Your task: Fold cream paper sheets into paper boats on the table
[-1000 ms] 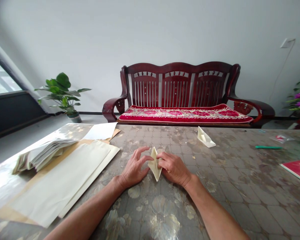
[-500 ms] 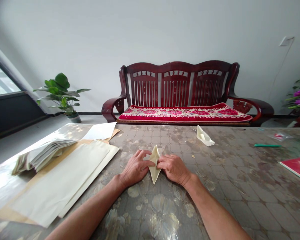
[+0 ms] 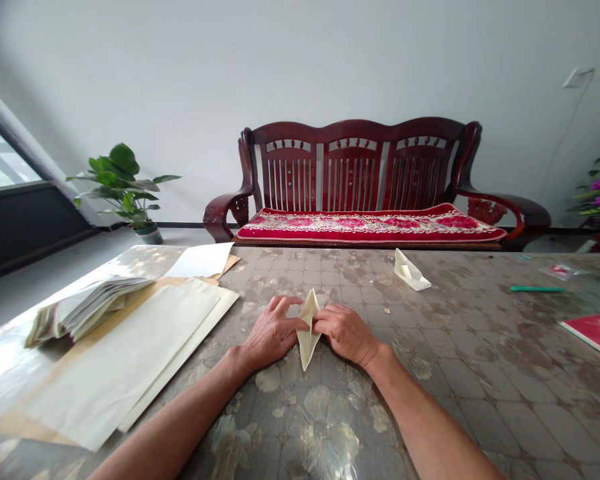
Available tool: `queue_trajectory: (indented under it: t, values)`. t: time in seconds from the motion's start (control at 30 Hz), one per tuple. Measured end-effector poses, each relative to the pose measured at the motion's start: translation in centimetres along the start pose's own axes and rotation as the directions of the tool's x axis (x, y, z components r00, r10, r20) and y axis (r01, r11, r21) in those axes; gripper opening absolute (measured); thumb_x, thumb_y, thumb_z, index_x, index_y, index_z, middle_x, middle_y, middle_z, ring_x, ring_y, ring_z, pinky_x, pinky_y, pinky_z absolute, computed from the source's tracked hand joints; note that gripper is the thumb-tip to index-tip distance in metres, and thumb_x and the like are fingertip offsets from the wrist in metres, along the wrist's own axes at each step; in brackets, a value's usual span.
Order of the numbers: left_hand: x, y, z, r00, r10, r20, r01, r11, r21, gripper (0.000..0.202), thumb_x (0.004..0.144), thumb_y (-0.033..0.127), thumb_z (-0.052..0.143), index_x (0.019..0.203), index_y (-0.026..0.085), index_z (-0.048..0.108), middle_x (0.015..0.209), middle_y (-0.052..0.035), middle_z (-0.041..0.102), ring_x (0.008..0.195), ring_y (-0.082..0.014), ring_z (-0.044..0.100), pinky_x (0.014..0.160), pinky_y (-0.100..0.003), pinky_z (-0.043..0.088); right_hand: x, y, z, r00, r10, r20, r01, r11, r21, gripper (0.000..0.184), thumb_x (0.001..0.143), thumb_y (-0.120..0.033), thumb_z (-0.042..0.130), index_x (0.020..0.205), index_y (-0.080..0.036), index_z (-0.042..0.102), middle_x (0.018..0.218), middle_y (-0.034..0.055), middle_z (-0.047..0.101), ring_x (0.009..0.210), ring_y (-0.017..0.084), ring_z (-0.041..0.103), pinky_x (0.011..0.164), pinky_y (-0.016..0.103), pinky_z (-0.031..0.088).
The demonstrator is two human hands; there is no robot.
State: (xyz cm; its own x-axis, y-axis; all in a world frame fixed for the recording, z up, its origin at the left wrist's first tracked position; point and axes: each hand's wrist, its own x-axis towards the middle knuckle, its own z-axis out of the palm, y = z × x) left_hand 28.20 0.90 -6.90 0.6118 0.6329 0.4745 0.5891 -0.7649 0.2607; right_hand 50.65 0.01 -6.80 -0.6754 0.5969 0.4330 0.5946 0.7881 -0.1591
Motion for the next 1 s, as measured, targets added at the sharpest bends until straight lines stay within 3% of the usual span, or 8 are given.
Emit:
queue_trajectory:
  t: [0.37,1.0]
  values:
    - [-0.18,-0.11,0.07,0.998,0.048,-0.039,-0.046,0.997,0.058,0.026,0.079,0.011,0.06,0.087,0.03,0.075,0.133,-0.0031,0.049,0.131,-0.0276,0.036,0.108,-0.045,0.038,-0.03,-0.16,-0.38,1.0,-0.016,-0.009,0.017,1.0,0.025,0.027,0.093,-0.01,0.046,0.087,-0.021,0.07,0.092,0.0029,0.069,0.088,0.017,0.057,0.081,0.03,0.044]
    - [-0.29,-0.22,-0.09,0.994,0.104,-0.016,-0.102,0.989,0.105,0.025,0.077,0.01,0.06,0.085,0.029,0.074,0.131,-0.002,0.052,0.135,-0.0282,0.033,0.11,-0.046,0.034,-0.25,0.06,-0.23,0.999,-0.016,0.031,0.017,0.999,-0.034,0.027,0.089,-0.008,0.047,0.084,-0.021,0.071,0.089,0.0049,0.069,0.089,0.018,0.056,0.083,0.031,0.043]
